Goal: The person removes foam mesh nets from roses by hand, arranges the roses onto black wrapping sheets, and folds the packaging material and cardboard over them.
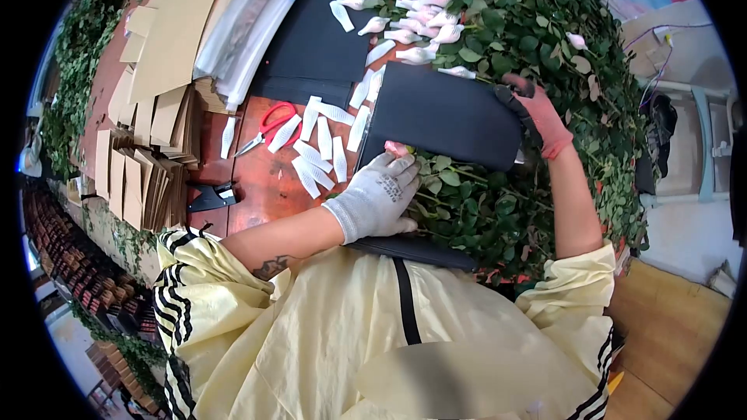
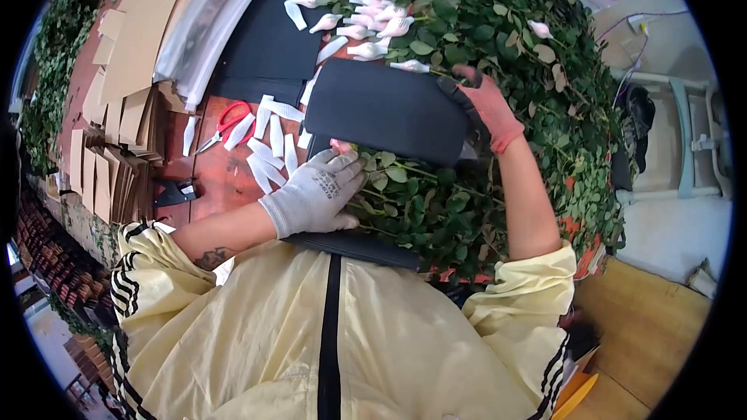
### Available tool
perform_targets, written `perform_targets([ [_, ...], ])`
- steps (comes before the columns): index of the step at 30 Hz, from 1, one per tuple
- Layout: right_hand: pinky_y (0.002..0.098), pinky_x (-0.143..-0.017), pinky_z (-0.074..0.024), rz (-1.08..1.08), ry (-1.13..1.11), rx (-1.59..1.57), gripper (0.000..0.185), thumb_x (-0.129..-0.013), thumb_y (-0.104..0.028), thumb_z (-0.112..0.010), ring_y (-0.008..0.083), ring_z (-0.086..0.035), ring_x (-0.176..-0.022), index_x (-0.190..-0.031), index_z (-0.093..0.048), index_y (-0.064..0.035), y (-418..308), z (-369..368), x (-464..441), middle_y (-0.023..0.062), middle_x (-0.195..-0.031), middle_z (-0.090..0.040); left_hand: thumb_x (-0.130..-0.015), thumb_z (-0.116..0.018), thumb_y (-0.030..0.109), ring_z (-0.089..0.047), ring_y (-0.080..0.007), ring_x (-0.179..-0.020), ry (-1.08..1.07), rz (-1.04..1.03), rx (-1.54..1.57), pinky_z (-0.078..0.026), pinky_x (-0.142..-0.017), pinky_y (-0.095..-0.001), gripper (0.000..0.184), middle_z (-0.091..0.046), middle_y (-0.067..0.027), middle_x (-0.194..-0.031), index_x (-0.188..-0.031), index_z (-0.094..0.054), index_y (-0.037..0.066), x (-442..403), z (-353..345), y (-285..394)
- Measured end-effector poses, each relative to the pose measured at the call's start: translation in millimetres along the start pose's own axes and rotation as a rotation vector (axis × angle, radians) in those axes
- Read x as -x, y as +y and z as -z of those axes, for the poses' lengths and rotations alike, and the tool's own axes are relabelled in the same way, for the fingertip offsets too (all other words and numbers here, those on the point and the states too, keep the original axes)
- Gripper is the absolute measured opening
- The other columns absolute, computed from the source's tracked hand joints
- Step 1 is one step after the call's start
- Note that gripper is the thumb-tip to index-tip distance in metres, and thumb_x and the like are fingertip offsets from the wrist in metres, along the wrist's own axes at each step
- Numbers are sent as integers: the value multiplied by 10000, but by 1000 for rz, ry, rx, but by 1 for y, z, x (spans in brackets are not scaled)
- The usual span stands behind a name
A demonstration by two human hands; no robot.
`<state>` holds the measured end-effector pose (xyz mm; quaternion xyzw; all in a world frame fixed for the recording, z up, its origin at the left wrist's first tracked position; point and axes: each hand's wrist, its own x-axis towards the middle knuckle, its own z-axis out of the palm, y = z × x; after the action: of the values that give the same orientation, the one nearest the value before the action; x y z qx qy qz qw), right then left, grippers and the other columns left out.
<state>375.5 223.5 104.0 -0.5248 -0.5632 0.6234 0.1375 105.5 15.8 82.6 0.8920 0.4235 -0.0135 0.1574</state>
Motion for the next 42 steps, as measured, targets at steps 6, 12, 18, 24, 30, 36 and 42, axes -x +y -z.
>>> perform_targets([
  [6, 327, -993, -381, 672, 318, -275, 760, -741, -106, -692, 235, -502, -1158, -1388, -309, 7, -66, -56, 105, 153, -1305, -471, -704, -700, 270, -491, -284, -1137, 220, 189, 568, -393, -955, -415, 607, -509, -159, -1219, -1204, -490, -3, 41, 37, -12],
  [12, 496, -821, -469, 764, -1118, -87, 278, -802, -282, -672, 402, -562, -949, -964, -605, -67, -8, 37, 140, 173, -1011, -569, -619, -766, 260, -370, -415, -1236, 732, 190, 349, -288, -1026, -481, 761, -414, -246, -1304, -1266, -443, 21, 82, 37, -7],
  [18, 390, -968, -416, 275, -640, -313, 548, -795, -226, -634, 302, -553, -1103, -1257, -471, 19, -46, -93, 115, 194, -1218, -555, -798, -604, 358, -404, -336, -1236, 206, -265, 564, -244, -1046, -513, 450, -540, -89, -1254, -1168, -595, 102, 82, -1, -12],
  [24, 511, -1074, -218, 690, -391, 1348, 539, -810, -360, -573, 384, -329, -1279, -1276, -479, -108, 54, -210, 69, 201, -1363, -378, -791, -609, 470, -479, -337, -1165, -121, -120, 697, -282, -1062, -431, 570, -564, -212, -1159, -1184, -561, 60, 83, 4, -10],
  [30, 591, -1040, -214, 659, -312, 1431, 501, -761, -420, -611, 435, -365, -1208, -1185, -563, -156, 60, -226, 65, 193, -1279, -438, -818, -652, 305, -582, -232, -1014, 20, 344, 1408, -476, -851, -320, 555, -573, -137, -1168, -1251, -500, -7, 164, 35, -44],
  [36, 608, -1037, -207, 842, -158, 1423, 559, -687, -426, -679, 465, -358, -1194, -1164, -570, -154, 84, -221, 52, 202, -1260, -440, -708, -702, 267, -578, -308, -1007, 1039, 1114, -176, -461, -876, -389, 456, -594, -133, -1126, -1100, -587, 64, 274, 34, -123],
  [42, 607, -1050, -184, 734, -220, 1372, 584, -665, -425, -701, 467, -322, -1227, -1154, -578, -131, 80, -219, 59, 208, -1276, -427, -676, -657, 539, -520, -307, -1142, 52, 1630, -31, -417, -957, -370, 852, -519, -200, -1247, -1331, -404, 57, 334, 87, -138],
])
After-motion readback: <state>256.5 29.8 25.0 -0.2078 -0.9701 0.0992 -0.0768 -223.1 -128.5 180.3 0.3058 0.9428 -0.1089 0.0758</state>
